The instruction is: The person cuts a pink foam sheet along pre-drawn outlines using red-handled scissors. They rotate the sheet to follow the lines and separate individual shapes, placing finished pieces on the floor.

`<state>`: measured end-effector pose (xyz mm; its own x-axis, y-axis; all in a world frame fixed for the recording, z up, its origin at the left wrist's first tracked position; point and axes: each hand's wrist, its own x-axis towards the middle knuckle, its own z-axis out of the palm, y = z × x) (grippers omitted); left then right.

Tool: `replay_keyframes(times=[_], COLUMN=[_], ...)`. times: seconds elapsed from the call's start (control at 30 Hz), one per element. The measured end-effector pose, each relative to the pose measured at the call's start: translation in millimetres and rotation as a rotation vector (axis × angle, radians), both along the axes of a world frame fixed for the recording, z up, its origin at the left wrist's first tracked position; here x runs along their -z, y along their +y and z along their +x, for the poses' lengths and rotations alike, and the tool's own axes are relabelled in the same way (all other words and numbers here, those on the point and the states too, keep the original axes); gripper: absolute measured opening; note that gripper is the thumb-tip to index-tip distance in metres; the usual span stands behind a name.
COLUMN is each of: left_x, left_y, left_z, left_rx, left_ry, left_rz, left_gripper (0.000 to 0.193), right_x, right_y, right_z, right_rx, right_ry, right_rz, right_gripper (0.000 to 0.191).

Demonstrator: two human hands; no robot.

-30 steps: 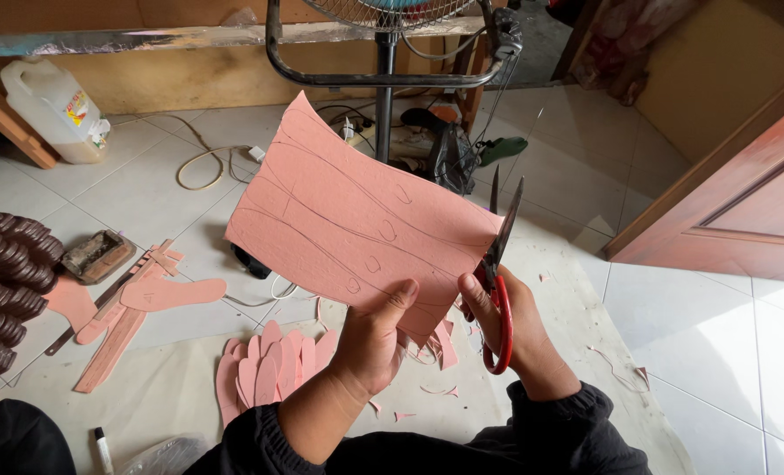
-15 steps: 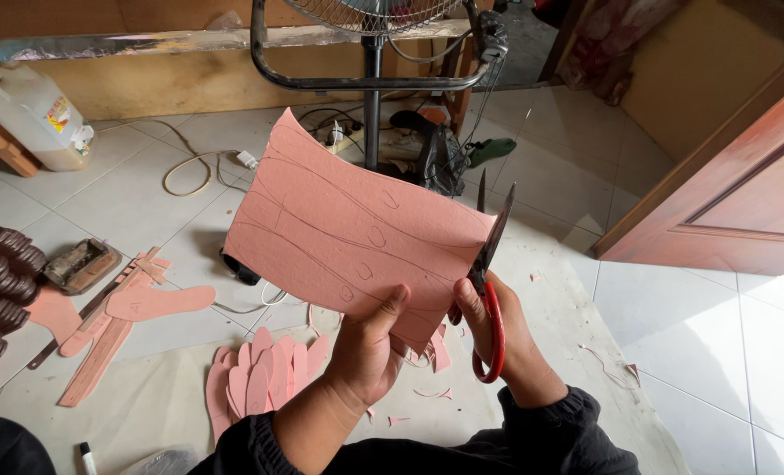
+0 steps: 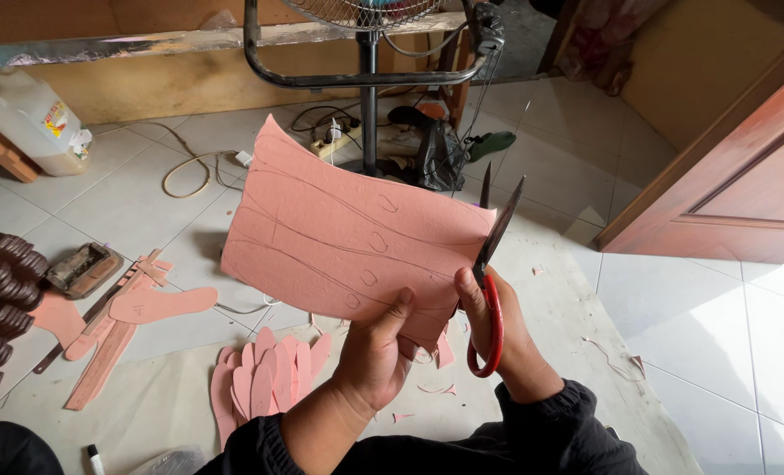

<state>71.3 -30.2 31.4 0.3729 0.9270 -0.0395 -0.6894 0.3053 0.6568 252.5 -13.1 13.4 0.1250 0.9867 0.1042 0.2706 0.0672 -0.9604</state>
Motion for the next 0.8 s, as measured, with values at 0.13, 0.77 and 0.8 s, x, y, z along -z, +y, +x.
replay_keyframes(times=[0.13, 0.77, 0.8], left_x=[6.7, 3.3, 3.0], left_y=[-1.8, -1.6, -2.8], left_z=[7.5, -2.7, -2.9], left_rx=[-0.05, 0.003, 0.001], left_ry=[-0.023, -0.012, -0.012], left_rz=[-0.107, -0.044, -0.049], left_gripper=[0.042, 0.033, 0.034], right_x=[1.7, -23.6, -24.2], right_y=[1.0, -4.7, -5.4], right_z=[-1.3, -4.3, -4.1], right_rx=[0.034, 0.009, 0.008], right_ry=[-0.033, 0.006, 0.007], right_rz=[-0.002, -0.133, -0.139], right_gripper=[0.072, 0.06, 0.06])
